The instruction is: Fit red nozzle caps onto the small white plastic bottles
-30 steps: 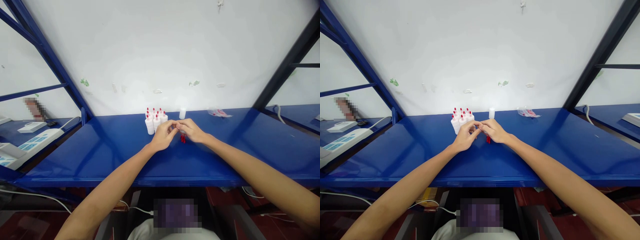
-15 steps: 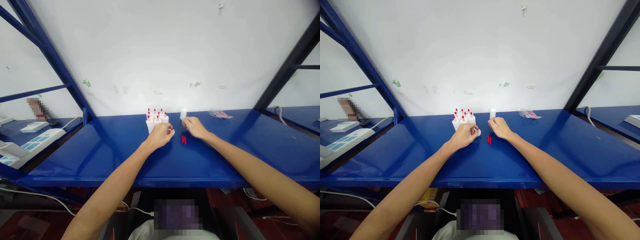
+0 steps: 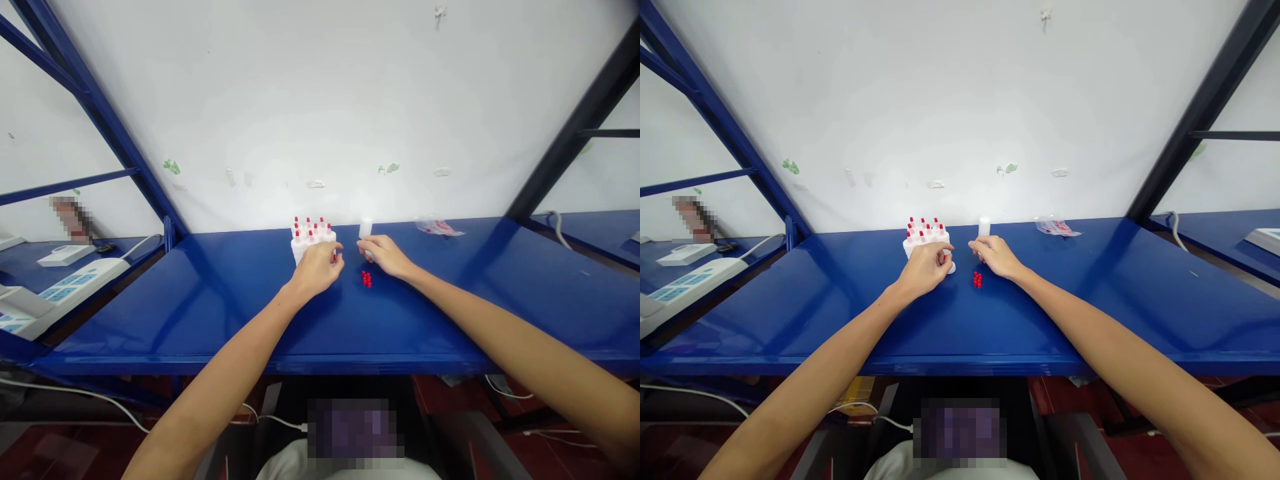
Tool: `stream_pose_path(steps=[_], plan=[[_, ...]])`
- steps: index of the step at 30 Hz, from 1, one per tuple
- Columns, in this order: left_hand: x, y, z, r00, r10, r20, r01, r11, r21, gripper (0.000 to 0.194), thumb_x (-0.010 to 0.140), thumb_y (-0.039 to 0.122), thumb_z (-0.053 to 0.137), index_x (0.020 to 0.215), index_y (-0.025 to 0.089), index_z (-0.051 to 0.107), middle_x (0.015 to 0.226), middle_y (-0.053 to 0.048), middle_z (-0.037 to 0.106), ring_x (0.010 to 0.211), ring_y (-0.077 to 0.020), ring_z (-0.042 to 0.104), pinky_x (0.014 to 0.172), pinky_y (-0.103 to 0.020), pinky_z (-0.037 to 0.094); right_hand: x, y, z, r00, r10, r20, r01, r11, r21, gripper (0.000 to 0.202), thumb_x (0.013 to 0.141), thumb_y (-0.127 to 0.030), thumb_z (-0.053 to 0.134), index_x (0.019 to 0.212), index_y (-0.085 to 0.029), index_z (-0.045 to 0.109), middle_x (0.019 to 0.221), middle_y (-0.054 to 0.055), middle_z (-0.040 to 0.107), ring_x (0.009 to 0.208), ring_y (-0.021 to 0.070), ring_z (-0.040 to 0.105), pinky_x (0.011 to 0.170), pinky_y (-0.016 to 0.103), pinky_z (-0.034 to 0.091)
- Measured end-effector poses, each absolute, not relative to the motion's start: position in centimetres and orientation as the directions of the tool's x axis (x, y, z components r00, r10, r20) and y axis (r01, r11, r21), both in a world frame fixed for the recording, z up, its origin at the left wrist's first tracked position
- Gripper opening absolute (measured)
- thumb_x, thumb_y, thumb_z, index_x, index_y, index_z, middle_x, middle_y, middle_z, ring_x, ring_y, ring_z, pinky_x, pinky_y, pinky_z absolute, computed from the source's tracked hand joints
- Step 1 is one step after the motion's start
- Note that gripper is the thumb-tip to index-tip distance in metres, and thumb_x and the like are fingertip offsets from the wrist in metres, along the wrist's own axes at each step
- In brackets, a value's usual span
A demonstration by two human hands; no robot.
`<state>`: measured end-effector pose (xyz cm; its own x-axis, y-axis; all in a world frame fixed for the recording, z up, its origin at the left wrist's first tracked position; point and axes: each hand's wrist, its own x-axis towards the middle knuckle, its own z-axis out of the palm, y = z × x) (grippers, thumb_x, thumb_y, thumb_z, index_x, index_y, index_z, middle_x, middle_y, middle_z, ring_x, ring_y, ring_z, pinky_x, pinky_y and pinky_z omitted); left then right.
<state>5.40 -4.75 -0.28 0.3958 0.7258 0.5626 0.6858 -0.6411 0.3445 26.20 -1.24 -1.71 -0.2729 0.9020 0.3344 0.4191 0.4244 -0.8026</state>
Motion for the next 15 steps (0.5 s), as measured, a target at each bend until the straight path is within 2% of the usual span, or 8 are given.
stream_pose_path(steps=[2, 5, 10, 15], plan=[[5.8, -5.1, -0.3, 0.387, 0.651, 0.653, 0.602, -0.715, 0.356, 0.023, 0.089, 0.017, 0.055, 0.107, 0.012, 0.069, 0.080, -0.006, 0.070, 0.069, -0.0139, 0.064, 0.072, -0.027, 0.054, 25.8, -2.0, -1.2, -0.319, 0.873, 0.369, 0.400, 0.477, -0.782, 0.040, 0.088, -0.048, 0.046, 0.061, -0.019, 0.053, 0.056, -0.001, 0.051, 0.057, 0.0142, 0.049, 0.061, 0.029, 0.037], [6.4, -5.5, -0.3, 0.297, 0.615, 0.731, 0.455, -0.764, 0.458, 0.022, 0.090, 0.024, 0.060, 0.108, 0.014, 0.068, 0.087, -0.006, 0.073, 0.075, -0.0134, 0.067, 0.071, -0.026, 0.056, 25.0, -3.3, -0.4, -0.356, 0.818, 0.451, 0.326, 0.561, -0.761, 0.045, 0.091, -0.049, 0.041, 0.059, -0.019, 0.051, 0.057, -0.001, 0.049, 0.057, 0.0138, 0.047, 0.061, 0.029, 0.036], [6.7, -6.0, 0.0, 0.258, 0.654, 0.711, 0.290, -0.754, 0.589, 0.014, 0.090, 0.022, 0.061, 0.097, 0.015, 0.071, 0.093, -0.006, 0.075, 0.080, -0.0141, 0.070, 0.075, -0.027, 0.059, 23.9, -4.5, 0.1, -0.376, 0.768, 0.518, 0.354, 0.635, -0.686, 0.053, 0.093, -0.058, 0.035, 0.059, -0.019, 0.049, 0.057, 0.000, 0.049, 0.057, 0.0136, 0.044, 0.059, 0.029, 0.033], [6.6, -6.1, 0.1, 0.285, 0.647, 0.707, 0.273, -0.762, 0.587, 0.013, 0.090, 0.021, 0.060, 0.094, 0.015, 0.070, 0.092, -0.006, 0.074, 0.080, -0.0139, 0.069, 0.073, -0.025, 0.057, 23.9, -4.7, 0.0, -0.391, 0.764, 0.513, 0.393, 0.643, -0.657, 0.054, 0.094, -0.060, 0.037, 0.060, -0.019, 0.045, 0.056, -0.001, 0.046, 0.054, 0.0117, 0.041, 0.057, 0.027, 0.030]])
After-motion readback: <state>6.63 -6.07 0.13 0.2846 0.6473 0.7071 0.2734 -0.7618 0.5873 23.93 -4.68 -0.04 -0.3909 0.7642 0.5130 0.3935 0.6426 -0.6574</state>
